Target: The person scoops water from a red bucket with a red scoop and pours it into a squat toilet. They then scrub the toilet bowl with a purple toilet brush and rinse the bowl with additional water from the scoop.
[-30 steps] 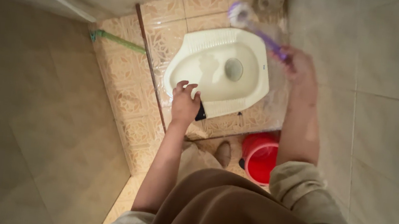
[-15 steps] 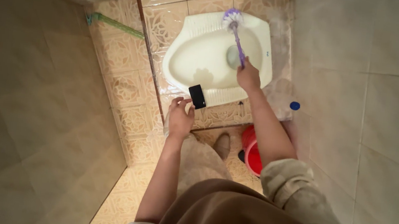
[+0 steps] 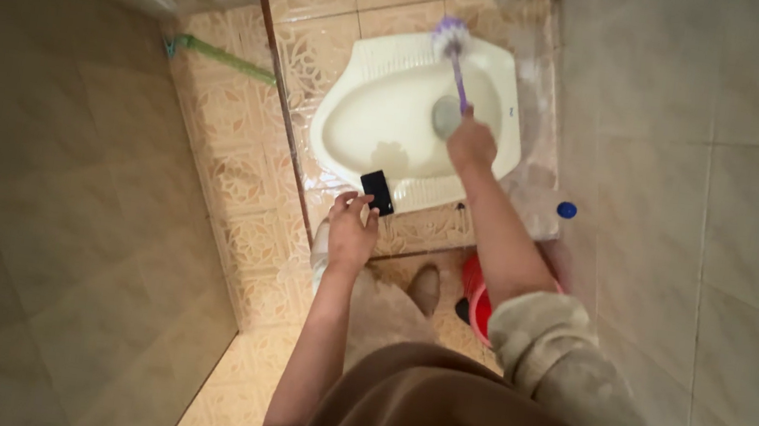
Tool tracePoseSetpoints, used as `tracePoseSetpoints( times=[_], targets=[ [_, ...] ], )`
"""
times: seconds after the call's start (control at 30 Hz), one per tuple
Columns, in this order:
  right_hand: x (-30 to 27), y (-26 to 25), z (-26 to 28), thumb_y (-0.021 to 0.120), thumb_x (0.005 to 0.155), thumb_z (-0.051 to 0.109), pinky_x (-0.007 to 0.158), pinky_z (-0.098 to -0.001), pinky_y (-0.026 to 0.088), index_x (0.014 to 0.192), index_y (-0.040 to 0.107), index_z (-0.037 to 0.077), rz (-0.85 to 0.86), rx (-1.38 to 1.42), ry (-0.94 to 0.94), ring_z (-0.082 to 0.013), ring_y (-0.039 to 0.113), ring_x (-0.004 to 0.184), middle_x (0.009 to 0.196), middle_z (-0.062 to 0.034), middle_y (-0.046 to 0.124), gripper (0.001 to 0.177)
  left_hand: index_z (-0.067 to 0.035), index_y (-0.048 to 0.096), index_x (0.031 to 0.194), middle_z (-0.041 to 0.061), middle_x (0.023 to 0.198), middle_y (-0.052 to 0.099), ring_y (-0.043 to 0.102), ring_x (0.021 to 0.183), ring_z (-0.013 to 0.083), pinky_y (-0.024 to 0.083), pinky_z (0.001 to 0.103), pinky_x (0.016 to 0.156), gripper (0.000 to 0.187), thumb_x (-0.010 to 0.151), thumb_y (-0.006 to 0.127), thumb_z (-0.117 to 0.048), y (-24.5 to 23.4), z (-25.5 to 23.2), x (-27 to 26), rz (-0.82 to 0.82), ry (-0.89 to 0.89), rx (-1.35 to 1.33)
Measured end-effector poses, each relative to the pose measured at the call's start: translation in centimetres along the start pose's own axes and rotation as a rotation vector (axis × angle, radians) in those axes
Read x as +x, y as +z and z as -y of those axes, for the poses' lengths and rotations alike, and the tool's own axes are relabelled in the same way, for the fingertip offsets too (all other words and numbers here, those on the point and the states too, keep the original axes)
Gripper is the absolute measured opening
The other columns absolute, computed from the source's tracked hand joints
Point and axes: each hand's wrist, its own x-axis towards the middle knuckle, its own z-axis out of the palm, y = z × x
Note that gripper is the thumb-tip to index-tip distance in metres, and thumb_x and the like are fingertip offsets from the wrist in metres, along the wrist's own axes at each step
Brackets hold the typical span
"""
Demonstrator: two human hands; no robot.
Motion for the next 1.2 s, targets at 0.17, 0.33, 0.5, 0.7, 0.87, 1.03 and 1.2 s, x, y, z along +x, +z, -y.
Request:
tracePoseSetpoints(
  times=[0.17,0.33,0.5,0.7,0.87,1.03,1.2],
  targets=[
    [-0.2,1.1,-0.4,0.045,0.097,0.011,0.09,-0.0507,0.055,0.159,0.035,0.014,0.043,-0.009,0.031,-0.0414,0.069,0.105,0.112,-0.0252,0.07,0.063,-0.01,0.073,0.116,0.019,0.134,0.058,0.053,0.124,0.0412,0.045,0.048,0.105,0.028,0.09,0.072,-0.018,-0.5,-1.0,0.5,-0.008,-0.021,-0.025],
    [5.4,2.5,-2.5,0.048,0.099,0.017,0.09,-0.0503,0.054,0.151,0.048,0.013,-0.08,0.072,-0.032,-0.0419,0.069,0.105,0.112,-0.0251,0.07,0.052,-0.009,0.072,0.118,0.019,0.135,0.057,0.053,0.124,0.0415,0.046,0.048,0.104,0.029,0.09,0.072,-0.019,-0.3,-1.1,0.8,-0.004,-0.021,-0.022],
    [11.0,2.1,-7.0,0.059,0.097,0.026,0.09,-0.0471,0.055,0.135,0.064,0.008,-0.3,0.316,-0.156,-0.0419,0.069,0.103,0.108,-0.026,0.072,0.042,-0.01,0.073,0.116,0.019,0.134,0.057,0.053,0.123,0.0419,0.045,0.049,0.104,0.029,0.088,0.073,-0.018,-0.3,-1.2,0.4,-0.006,-0.05,0.001],
    [4.6,0.6,-6.2,0.06,0.099,0.024,0.085,-0.0498,0.055,0.135,0.065,0.007,-0.366,0.244,-0.204,-0.0443,0.069,0.097,0.105,-0.0262,0.072,0.04,-0.011,0.073,0.116,0.018,0.134,0.058,0.054,0.122,0.041,0.044,0.048,0.106,0.029,0.088,0.073,-0.019,1.3,0.1,-0.3,0.009,-0.065,0.05],
    [-0.8,-0.8,-0.9,0.048,0.101,0.017,0.084,-0.0512,0.055,0.153,0.048,0.02,-0.035,0.128,-0.031,-0.0412,0.07,0.094,0.103,-0.0252,0.072,0.052,-0.009,0.072,0.118,0.02,0.134,0.058,0.053,0.122,0.0426,0.043,0.049,0.105,0.03,0.09,0.073,-0.019,1.6,0.1,-1.1,0.009,-0.05,0.045],
    [3.9,0.4,0.6,0.05,0.095,0.014,0.084,-0.0516,0.054,0.149,0.051,0.021,-0.047,0.042,-0.067,-0.0417,0.068,0.098,0.106,-0.0243,0.071,0.054,-0.01,0.072,0.117,0.019,0.135,0.057,0.053,0.123,0.0424,0.044,0.048,0.105,0.03,0.089,0.073,-0.019,1.7,0.3,-0.5,0.005,-0.065,0.025],
    [11.3,3.3,-6.4,0.056,0.096,0.02,0.089,-0.0489,0.054,0.136,0.065,0.022,-0.209,0.206,-0.141,-0.0415,0.068,0.102,0.111,-0.0218,0.072,0.041,-0.009,0.072,0.118,0.019,0.134,0.058,0.053,0.123,0.0411,0.044,0.048,0.105,0.03,0.09,0.072,-0.019,1.4,-0.6,-0.4,0.013,-0.06,0.021]
  ],
)
